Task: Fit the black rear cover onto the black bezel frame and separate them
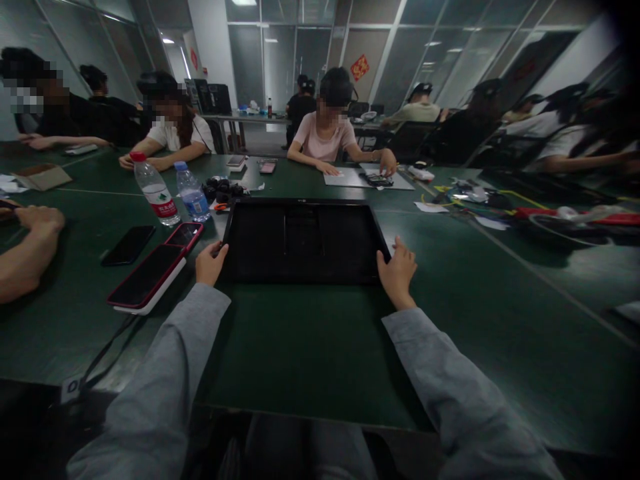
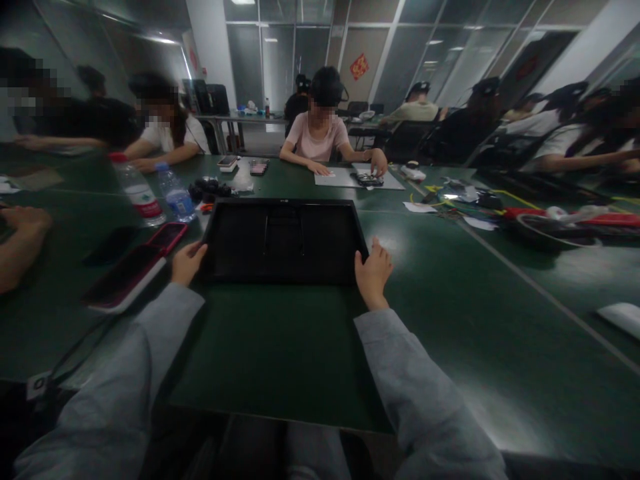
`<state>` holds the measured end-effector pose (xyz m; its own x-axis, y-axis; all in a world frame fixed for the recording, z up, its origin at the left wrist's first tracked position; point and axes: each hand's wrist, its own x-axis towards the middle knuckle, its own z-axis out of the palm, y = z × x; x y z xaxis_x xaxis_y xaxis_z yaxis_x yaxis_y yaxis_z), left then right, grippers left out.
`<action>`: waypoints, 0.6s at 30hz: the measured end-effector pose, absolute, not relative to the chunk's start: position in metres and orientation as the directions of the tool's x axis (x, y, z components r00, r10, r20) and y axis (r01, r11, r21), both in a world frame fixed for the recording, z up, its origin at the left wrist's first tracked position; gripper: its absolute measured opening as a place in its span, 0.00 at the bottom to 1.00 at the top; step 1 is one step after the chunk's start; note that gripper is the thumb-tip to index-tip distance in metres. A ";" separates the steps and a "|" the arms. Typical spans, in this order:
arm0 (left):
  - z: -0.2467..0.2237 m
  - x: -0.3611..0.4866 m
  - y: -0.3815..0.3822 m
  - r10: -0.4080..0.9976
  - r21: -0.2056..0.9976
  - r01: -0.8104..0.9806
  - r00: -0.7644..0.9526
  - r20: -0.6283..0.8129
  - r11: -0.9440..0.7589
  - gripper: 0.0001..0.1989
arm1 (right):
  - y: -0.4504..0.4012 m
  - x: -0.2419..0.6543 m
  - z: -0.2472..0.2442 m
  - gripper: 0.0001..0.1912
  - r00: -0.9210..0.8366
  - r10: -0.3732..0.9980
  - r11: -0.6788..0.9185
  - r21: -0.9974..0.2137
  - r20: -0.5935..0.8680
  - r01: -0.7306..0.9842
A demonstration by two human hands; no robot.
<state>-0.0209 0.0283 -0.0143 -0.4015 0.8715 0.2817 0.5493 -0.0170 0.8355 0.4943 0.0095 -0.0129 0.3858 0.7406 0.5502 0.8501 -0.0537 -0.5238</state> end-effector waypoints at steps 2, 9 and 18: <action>-0.019 -0.024 0.032 0.877 0.854 0.518 -0.389 0.283 -0.046 0.21 | 0.019 0.514 -0.022 0.31 0.404 0.799 -0.016 -0.656 0.445 0.755; -0.021 -0.028 0.035 0.894 0.910 0.412 -0.389 0.222 -0.046 0.22 | 0.032 0.536 -0.029 0.30 0.341 0.890 0.080 -0.841 0.302 0.535; -0.018 -0.033 0.029 0.896 0.882 0.470 -0.369 0.245 -0.048 0.23 | -0.009 0.565 -0.006 0.32 0.124 0.991 -0.072 -0.974 -0.046 0.215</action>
<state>-0.0327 0.0288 -0.0179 -0.3695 0.8962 0.2455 0.4697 -0.0478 0.8815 0.5649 -0.0091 -0.0063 0.1235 0.9913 -0.0458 0.2150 -0.0718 -0.9740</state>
